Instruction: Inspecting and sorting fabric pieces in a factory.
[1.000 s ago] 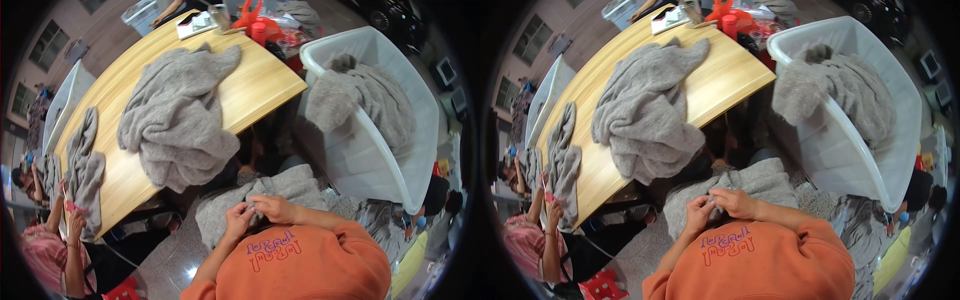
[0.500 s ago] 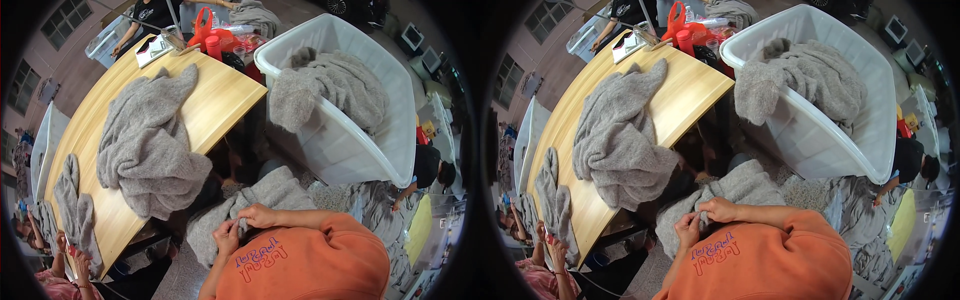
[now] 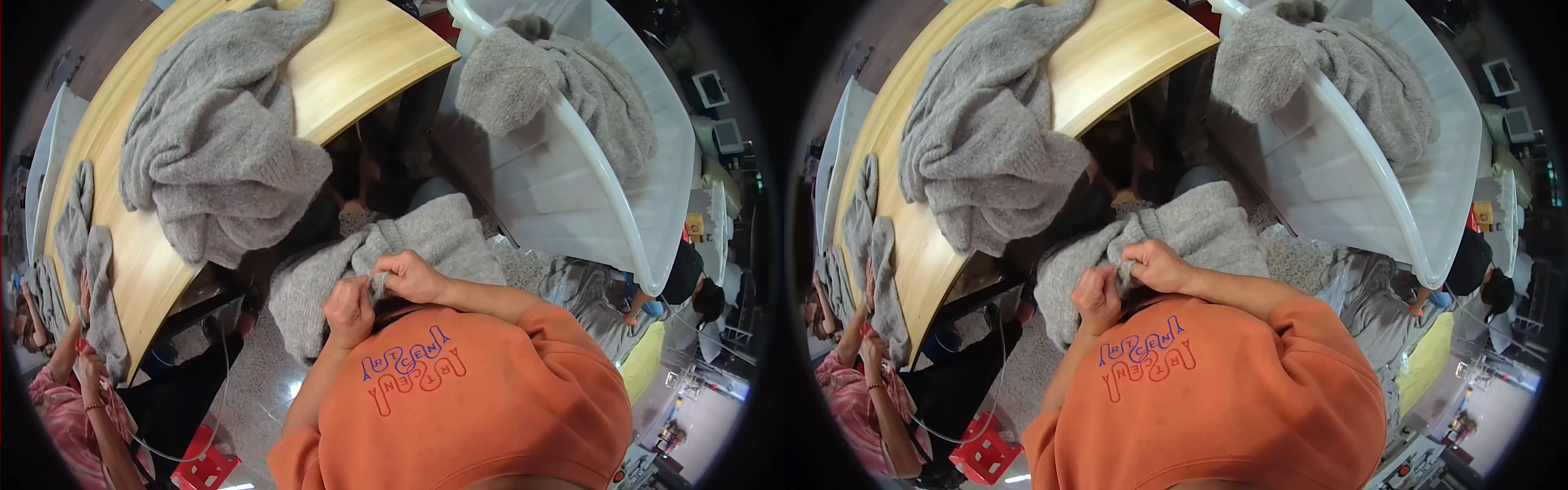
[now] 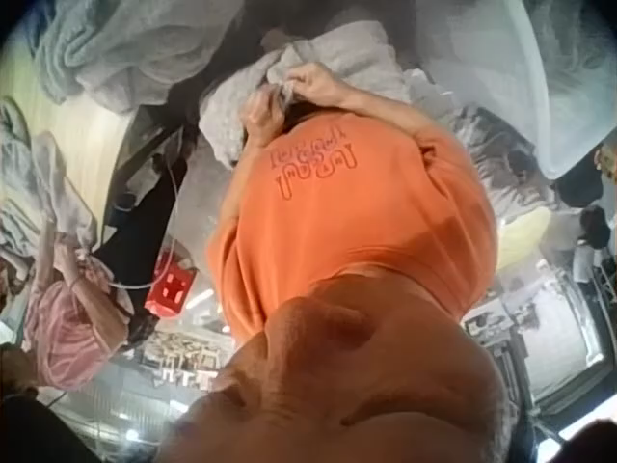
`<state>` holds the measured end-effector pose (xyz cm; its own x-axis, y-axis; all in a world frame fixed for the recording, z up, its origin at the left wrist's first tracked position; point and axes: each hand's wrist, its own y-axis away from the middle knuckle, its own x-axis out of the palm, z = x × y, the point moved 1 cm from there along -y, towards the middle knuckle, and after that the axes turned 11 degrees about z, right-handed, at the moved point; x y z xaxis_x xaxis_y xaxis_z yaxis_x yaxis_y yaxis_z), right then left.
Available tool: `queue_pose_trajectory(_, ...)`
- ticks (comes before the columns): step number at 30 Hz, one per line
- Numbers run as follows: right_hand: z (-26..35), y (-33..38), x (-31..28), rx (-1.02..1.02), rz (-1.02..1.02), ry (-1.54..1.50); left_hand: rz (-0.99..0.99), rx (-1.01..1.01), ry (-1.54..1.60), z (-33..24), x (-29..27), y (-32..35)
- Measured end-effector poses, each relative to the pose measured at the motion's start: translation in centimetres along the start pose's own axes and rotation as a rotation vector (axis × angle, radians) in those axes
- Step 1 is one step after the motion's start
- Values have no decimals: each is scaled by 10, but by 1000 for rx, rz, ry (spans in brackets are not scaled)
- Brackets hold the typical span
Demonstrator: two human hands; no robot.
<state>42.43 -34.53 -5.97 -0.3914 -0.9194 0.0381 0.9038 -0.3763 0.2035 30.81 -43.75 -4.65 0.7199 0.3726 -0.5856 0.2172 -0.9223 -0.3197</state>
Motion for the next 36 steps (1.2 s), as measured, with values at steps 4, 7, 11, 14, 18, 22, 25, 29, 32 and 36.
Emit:
queue_pose_trajectory(4,-1,1,13,-208,-191,449,7,95,-160,3,0,9)
queue_pose_trajectory(7,-2,-5,15,-118,-167,437,-27,165,-230,10,1,9)
queue_pose_trajectory(11,-5,-24,18,-144,-216,412,-29,200,-246,26,-3,3)
queue_pose_trajectory(14,10,-31,11,-229,-293,517,-72,239,-270,22,-4,-11)
queue_pose_trajectory(18,29,-2,-14,-330,-264,488,-96,247,-280,-19,9,-20)
queue_pose_trajectory(22,53,23,-28,-447,-259,682,-121,245,-301,-58,14,-31)
queue_pose_trajectory(25,59,37,-40,-540,-353,855,-42,174,-242,-85,21,-40)
queue_pose_trajectory(29,62,45,-41,-513,-373,892,1,168,-215,-95,21,-46)
queue_pose_trajectory(32,64,46,-43,-518,-316,881,14,93,-294,-96,13,-48)
queue_pose_trajectory(36,89,45,-46,-623,-438,806,-50,-70,-360,-87,-30,-41)
